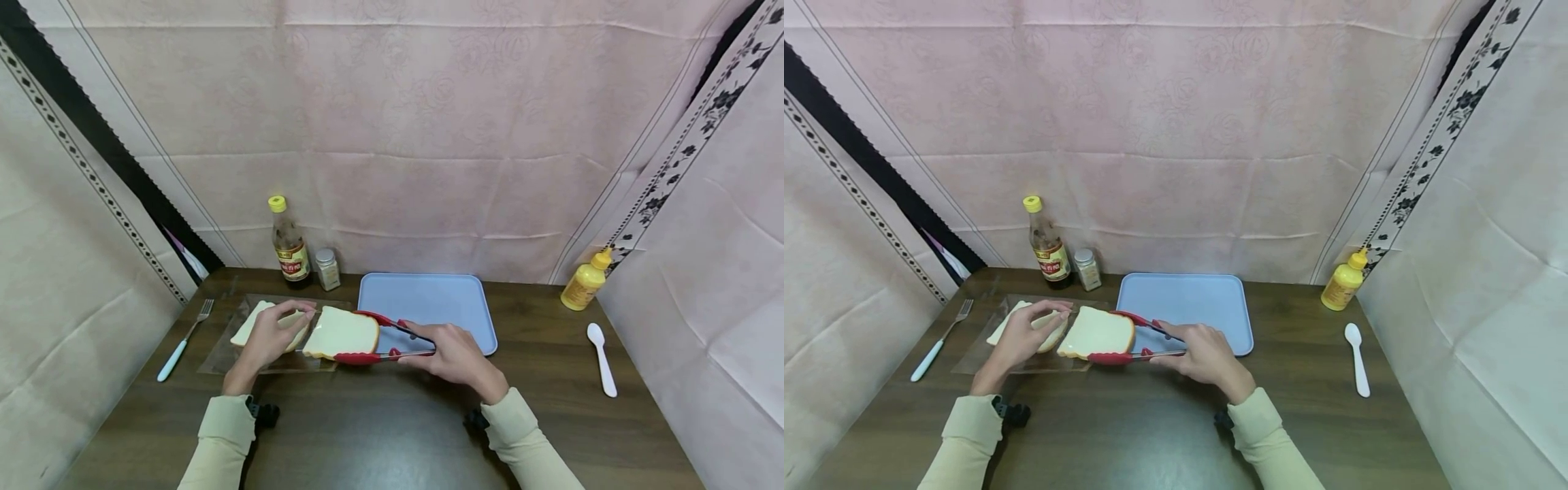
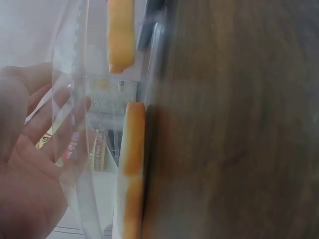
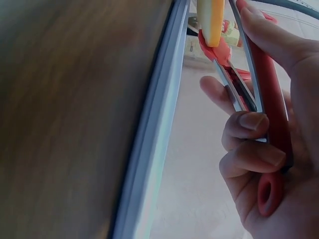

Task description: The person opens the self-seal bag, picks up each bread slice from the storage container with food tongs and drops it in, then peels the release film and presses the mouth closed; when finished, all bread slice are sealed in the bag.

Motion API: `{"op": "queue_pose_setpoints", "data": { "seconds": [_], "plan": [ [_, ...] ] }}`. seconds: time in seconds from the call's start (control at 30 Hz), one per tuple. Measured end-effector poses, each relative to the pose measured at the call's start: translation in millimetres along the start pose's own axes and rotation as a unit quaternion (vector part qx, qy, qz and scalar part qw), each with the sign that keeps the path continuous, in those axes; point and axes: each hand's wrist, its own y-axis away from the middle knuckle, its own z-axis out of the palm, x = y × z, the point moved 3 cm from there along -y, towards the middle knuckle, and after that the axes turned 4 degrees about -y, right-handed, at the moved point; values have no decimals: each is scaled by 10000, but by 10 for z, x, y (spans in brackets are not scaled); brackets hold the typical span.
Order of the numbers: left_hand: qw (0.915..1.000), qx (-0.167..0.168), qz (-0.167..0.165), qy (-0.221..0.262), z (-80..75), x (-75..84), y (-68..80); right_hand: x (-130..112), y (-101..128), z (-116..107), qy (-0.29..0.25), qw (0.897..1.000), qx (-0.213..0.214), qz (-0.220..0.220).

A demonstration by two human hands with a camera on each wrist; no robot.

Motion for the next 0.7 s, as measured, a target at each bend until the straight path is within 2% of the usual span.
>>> {"op": "queue_pose_setpoints", "data": {
  "seconds": [0.2,0.5,0.7],
  "plan": [
    [10000,45,79,7,-9,24,6,-97,-171,161,-111,9999,-68,-56],
    [9997,122,223,-44,-16,55,-2,-297,-378,373,-113,9996,69,-258],
    [9997,123,177,-114,-45,86,-5,-390,-498,505,-84,9997,55,-218]
  ]
}}
